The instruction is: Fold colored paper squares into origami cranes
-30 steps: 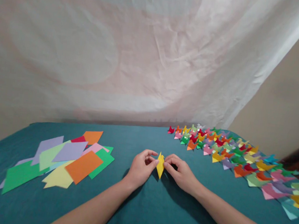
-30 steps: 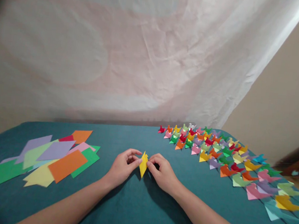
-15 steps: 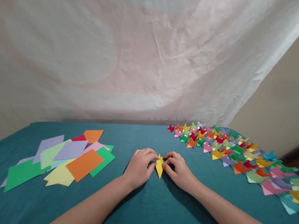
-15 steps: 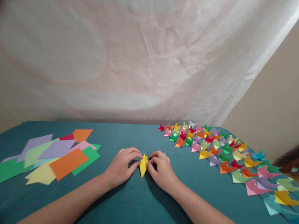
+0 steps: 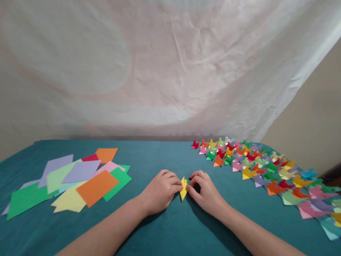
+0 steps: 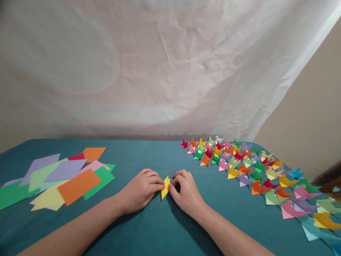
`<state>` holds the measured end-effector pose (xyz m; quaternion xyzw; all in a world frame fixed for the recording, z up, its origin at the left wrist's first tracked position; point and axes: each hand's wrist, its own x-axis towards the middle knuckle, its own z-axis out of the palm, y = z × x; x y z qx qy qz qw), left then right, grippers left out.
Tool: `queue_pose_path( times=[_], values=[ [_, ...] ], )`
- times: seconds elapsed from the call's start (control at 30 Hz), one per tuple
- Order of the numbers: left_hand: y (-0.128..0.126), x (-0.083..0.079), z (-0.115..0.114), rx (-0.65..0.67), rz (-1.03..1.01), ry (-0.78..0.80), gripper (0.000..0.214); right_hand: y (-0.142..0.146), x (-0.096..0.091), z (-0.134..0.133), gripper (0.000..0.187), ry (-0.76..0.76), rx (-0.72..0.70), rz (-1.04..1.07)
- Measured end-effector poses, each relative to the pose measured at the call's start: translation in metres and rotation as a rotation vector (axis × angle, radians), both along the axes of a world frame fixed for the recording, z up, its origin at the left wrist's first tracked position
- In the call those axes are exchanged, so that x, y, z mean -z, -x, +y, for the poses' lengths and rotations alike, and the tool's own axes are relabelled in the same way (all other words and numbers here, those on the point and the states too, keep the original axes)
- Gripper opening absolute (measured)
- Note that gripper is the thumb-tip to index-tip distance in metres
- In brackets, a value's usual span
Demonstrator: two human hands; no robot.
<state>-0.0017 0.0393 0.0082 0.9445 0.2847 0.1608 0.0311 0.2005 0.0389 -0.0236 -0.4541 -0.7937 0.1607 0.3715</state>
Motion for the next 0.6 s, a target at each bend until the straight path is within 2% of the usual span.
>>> queue_pose_path(
  times=[0.1,0.27,0.6],
  values=[
    [0.0,0.001,0.001,0.005,0.018,-0.047,0.025,-0.004,-0.004,-0.002,0.004,-0.04,-0.045,-0.005],
    [0.0,0.001,0.001,0.024,0.057,-0.097,0.023,-0.007,-0.01,-0.009,0.018,-0.16,-0.15,-0.119],
    [-0.001,0.002,0.0,0.019,0.055,-0.124,0.022,-0.005,-0.009,-0.015,0.027,-0.278,-0.188,-0.414]
  ],
)
